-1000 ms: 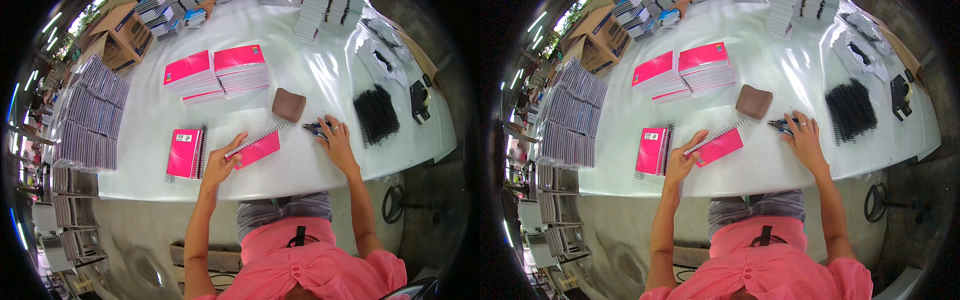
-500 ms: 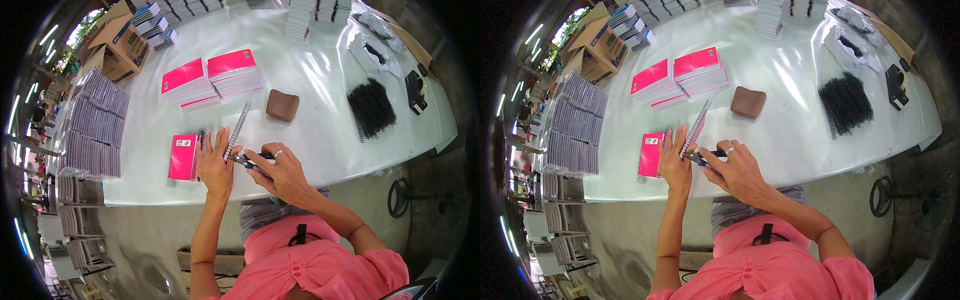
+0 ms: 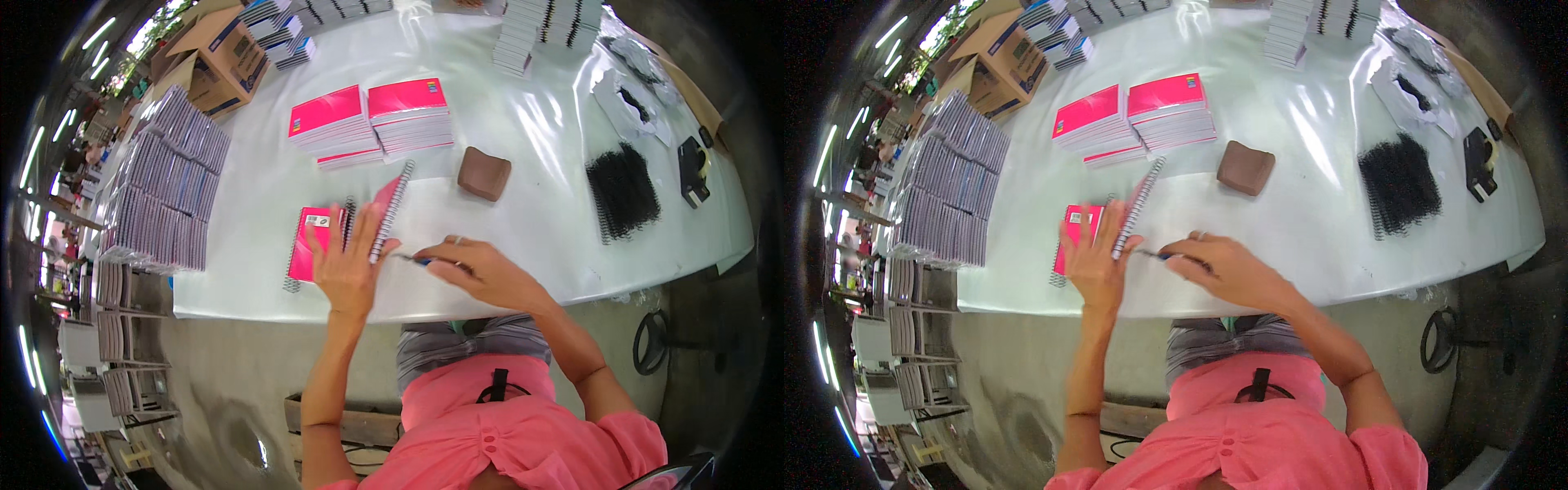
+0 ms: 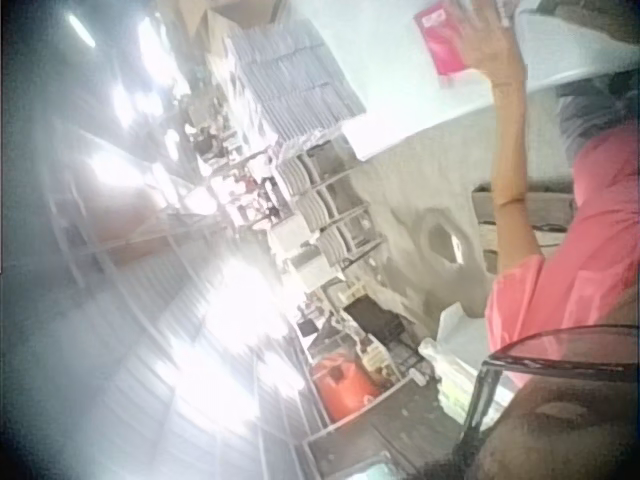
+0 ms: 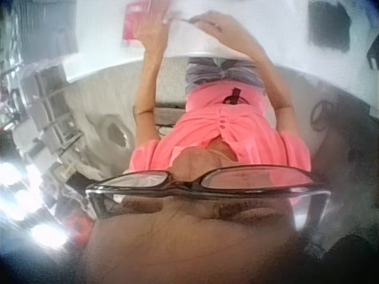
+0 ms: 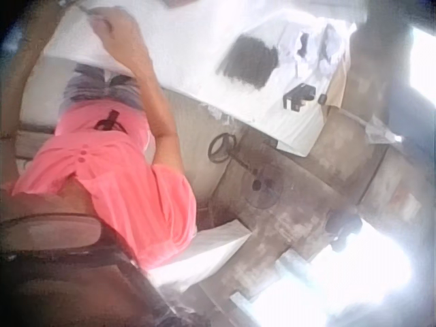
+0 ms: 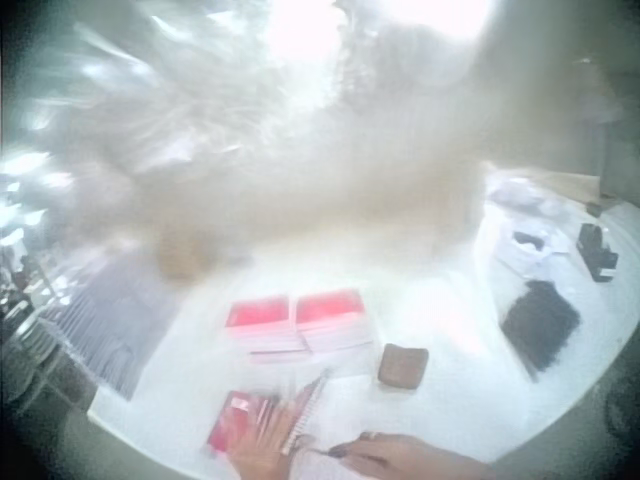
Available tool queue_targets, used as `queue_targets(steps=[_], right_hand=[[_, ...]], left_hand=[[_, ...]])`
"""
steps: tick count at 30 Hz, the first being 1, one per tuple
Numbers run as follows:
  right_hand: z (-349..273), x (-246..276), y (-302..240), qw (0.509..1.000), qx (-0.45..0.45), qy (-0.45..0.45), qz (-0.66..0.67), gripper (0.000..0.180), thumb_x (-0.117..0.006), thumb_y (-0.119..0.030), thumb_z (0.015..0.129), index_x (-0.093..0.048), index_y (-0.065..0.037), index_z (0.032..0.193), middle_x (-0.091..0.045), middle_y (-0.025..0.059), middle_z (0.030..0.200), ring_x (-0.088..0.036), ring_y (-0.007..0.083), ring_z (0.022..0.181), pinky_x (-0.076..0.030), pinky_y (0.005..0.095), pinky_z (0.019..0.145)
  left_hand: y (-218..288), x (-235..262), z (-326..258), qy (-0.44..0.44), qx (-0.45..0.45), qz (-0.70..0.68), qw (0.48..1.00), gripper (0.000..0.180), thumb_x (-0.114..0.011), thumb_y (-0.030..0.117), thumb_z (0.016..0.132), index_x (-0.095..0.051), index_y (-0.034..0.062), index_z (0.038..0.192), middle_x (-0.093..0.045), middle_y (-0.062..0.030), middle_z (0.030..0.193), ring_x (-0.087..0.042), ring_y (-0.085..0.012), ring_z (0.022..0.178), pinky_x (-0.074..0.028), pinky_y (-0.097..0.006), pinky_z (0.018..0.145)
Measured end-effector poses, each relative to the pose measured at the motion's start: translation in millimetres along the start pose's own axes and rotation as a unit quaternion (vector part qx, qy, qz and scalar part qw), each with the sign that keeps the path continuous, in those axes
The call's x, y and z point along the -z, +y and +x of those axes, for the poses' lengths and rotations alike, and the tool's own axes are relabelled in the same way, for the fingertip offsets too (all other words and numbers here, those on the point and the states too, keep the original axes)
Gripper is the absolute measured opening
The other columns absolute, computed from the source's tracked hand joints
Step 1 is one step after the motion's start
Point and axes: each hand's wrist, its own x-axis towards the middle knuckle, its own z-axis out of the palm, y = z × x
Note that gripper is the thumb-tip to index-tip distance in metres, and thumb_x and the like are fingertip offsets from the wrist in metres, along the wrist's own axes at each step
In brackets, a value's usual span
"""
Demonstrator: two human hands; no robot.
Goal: The person assembles notebooks by threading a spiral wire through the pre-punched holes of notebook pages and covers by hand, then uses shears to cut the excess wire.
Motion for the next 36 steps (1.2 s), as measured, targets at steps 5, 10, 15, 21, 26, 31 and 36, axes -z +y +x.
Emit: queue_targets(steps=[5, 10, 15, 21, 26, 31, 36], right_hand=[[-14.9, 29.0, 54.2, 0.932, -0.006, 0.233, -0.276, 0.031, -0.065, -0.019, 0.091, -0.063, -0.008, 0.119, -0.057, 0.0147, 0.100, -0.057, 0.0267, 0.088, -0.046, 0.0370, 0.077], [-45.7, 58.8, 93.1, 0.855, -0.010, 0.204, -0.477, 0.034, -0.070, -0.018, 0.084, -0.064, -0.008, 0.115, -0.056, 0.0133, 0.112, -0.051, 0.0329, 0.106, -0.041, 0.0418, 0.089], [-12.8, 71.2, 79.1, 0.842, 0.063, 0.236, -0.480, 0.034, -0.072, -0.016, 0.080, -0.065, -0.007, 0.113, -0.056, 0.0127, 0.118, -0.051, 0.0304, 0.108, -0.040, 0.0424, 0.090], [139.9, 99.0, 87.3, 0.917, 0.063, 0.377, -0.118, 0.032, -0.075, -0.024, 0.083, -0.065, -0.002, 0.104, -0.063, 0.0140, 0.093, -0.060, 0.0262, 0.084, -0.048, 0.0354, 0.076], [231.9, 133.4, 103.1, 0.946, -0.229, 0.199, -0.116, 0.056, -0.087, -0.032, 0.068, -0.057, 0.006, 0.097, -0.064, 0.0162, 0.089, -0.065, 0.0234, 0.075, -0.055, 0.0331, 0.062], [238.0, 156.4, 120.9, 0.941, -0.243, 0.234, 0.003, 0.056, -0.091, -0.022, 0.061, -0.056, 0.006, 0.094, -0.066, 0.0173, 0.091, -0.068, 0.0232, 0.074, -0.057, 0.0324, 0.054], [243.3, 149.1, 111.9, 0.931, -0.252, 0.255, -0.074, 0.056, -0.090, -0.023, 0.063, -0.059, 0.003, 0.101, -0.068, 0.0182, 0.104, -0.070, 0.0303, 0.085, -0.060, 0.0365, 0.056]], left_hand=[[-77.0, 18.9, -0.5, -0.015, -0.043, 0.092, 0.995, 0.059, -0.068, 0.042, 0.077, -0.060, 0.0214, 0.132, -0.061, 0.0023, 0.131, -0.048, -0.0353, 0.130, -0.027, -0.062, 0.108], [-103.5, 16.1, -37.6, -0.276, 0.023, 0.046, 0.960, 0.080, -0.070, 0.053, 0.070, -0.049, 0.0239, 0.141, -0.050, 0.0021, 0.143, -0.042, -0.0366, 0.134, -0.027, -0.063, 0.108], [-97.0, 18.4, -43.8, -0.290, 0.059, -0.012, 0.955, 0.088, -0.071, 0.056, 0.065, -0.045, 0.0234, 0.143, -0.045, -0.0021, 0.148, -0.035, -0.0430, 0.136, -0.027, -0.063, 0.108], [-89.5, 18.6, -46.1, -0.311, 0.077, 0.010, 0.947, 0.090, -0.070, 0.055, 0.069, -0.041, 0.0191, 0.146, -0.036, -0.0052, 0.153, -0.029, -0.0465, 0.138, -0.025, -0.063, 0.109], [-78.9, 28.2, -48.7, -0.211, 0.112, -0.004, 0.971, 0.080, -0.070, 0.047, 0.077, -0.042, 0.0177, 0.146, -0.033, -0.0075, 0.155, -0.013, -0.0424, 0.146, -0.013, -0.063, 0.113], [-72.6, 30.9, -49.7, -0.140, 0.155, -0.056, 0.976, 0.067, -0.070, 0.029, 0.084, -0.045, 0.0173, 0.144, -0.033, -0.0073, 0.155, -0.011, -0.0407, 0.147, -0.008, -0.061, 0.114], [-50.4, 18.7, -23.0, -0.105, 0.134, -0.094, 0.981, 0.062, -0.069, 0.019, 0.086, -0.047, 0.0169, 0.143, -0.035, -0.0096, 0.154, -0.011, -0.0407, 0.147, -0.008, -0.060, 0.115]])
